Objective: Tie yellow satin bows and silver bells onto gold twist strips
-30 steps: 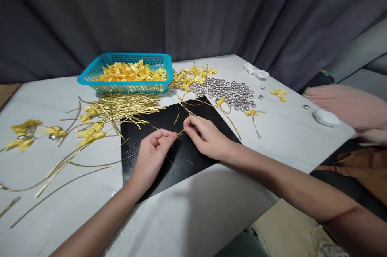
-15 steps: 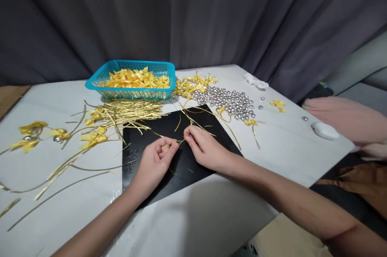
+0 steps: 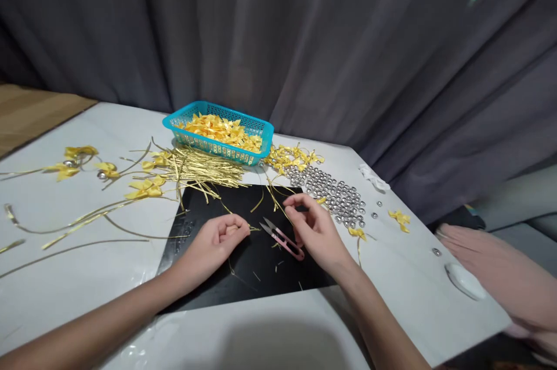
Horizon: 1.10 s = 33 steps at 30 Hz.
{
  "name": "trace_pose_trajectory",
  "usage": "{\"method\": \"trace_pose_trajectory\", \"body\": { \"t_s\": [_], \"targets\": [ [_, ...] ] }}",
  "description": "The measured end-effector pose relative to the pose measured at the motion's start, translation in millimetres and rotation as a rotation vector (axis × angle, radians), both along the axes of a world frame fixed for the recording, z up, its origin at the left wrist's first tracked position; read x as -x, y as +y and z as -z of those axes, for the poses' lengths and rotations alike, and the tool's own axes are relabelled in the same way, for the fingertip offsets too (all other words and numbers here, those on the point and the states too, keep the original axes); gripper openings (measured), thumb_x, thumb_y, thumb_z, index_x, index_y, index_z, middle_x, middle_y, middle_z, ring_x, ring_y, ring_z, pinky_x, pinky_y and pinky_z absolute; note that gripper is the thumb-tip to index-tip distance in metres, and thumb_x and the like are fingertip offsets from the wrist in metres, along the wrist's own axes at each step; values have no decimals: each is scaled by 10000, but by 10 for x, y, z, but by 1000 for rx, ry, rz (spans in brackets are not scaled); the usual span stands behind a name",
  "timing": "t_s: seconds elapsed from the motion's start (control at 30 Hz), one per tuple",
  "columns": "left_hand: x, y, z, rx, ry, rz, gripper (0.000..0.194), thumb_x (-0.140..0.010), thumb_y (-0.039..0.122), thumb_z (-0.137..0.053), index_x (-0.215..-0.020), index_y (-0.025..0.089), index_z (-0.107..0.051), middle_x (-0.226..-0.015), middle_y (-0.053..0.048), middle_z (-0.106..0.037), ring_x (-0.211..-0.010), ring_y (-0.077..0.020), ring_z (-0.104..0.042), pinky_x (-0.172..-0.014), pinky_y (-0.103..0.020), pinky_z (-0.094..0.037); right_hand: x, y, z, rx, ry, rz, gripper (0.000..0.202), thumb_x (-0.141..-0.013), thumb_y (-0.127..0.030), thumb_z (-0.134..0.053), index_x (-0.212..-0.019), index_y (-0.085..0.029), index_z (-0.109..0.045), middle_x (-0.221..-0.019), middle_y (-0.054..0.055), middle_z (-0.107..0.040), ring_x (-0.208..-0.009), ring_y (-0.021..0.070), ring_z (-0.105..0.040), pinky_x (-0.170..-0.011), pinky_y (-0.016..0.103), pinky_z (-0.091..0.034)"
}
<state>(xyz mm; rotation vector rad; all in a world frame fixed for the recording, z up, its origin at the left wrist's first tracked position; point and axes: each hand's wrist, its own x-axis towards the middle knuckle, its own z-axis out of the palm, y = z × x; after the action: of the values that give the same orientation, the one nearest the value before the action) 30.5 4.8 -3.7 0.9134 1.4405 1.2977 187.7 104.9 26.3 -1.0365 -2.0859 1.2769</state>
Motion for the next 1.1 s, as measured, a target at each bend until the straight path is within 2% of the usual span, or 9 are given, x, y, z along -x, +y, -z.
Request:
{"method": "trace_pose_trajectory", "body": {
  "t_s": [0.1,0.2,0.33,0.47,0.53,0.63,0.97,1.03,1.1],
  "targets": [
    [10,2,12,-14,-5,10,296,-700,444,-621,-639,161,-561,-554,39,-406,-523,-103,-323,-480,-208,-237,65,-63,54,88,21,-149,304,-807,-403,-563,-1016,-182,-549,-855,17,-557,-467,51,-375,-402,202,-318],
    [20,2,30,-18,-5,11,299,-703,446,-626,-663,153,-585,-547,40,-414,-515,-98,-317,-471,-201,-232,113,-96,134,30,-19,-254,207,-809,-362,-571,-834,-160,-610,-760,5,-547,-507,63,-358,-457,207,-308],
    [28,-6,52,-27,-11,1,298,-714,447,-624,-667,155,-582,-563,31,-428,-519,-98,-309,-460,-205,-214,103,-51,146,-22,2,-229,190,-837,-335,-538,-763,-167,-585,-699,-5,-519,-554,83,-392,-500,212,-326],
    [35,-7,68,-22,-25,18,287,-735,444,-607,-684,164,-570,-586,30,-431,-535,-104,-315,-479,-215,-221,99,-59,134,93,13,-185,230,-842,-376,-533,-951,-176,-564,-816,2,-523,-478,50,-325,-432,203,-268],
    [38,-2,71,-29,-28,31,287,-737,446,-601,-684,166,-568,-583,34,-422,-537,-106,-315,-489,-218,-226,112,-90,148,38,4,-249,209,-827,-336,-565,-966,-180,-573,-878,13,-525,-486,45,-322,-449,207,-286],
    [42,9,65,-32,-29,42,296,-729,457,-600,-670,170,-557,-560,49,-386,-522,-103,-293,-491,-222,-214,122,-113,158,-114,-5,-338,127,-855,-276,-535,-796,-171,-578,-811,12,-532,-551,73,-386,-511,218,-332],
    [47,3,35,-2,60,57,294,-777,459,-521,-694,178,-512,-559,59,-343,-509,-103,-290,-482,-228,-232,14,72,84,-342,-103,-332,143,-903,-223,-465,-788,-175,-534,-830,33,-553,-703,118,-520,-600,231,-393],
    [38,-23,58,-58,171,20,205,-794,381,-520,-768,180,-545,-636,26,-453,-593,-132,-413,-556,-243,-337,3,66,74,-389,-99,-347,138,-908,-214,-457,-794,-177,-525,-836,34,-551,-723,120,-530,-612,228,-399],
    [25,-61,79,-181,331,-59,164,-801,288,-519,-918,184,-568,-863,-36,-573,-842,-183,-517,-772,-296,-404,1,35,55,-425,-123,-383,126,-914,-203,-445,-816,-180,-521,-847,34,-553,-726,119,-530,-619,229,-401]
  ]
}}
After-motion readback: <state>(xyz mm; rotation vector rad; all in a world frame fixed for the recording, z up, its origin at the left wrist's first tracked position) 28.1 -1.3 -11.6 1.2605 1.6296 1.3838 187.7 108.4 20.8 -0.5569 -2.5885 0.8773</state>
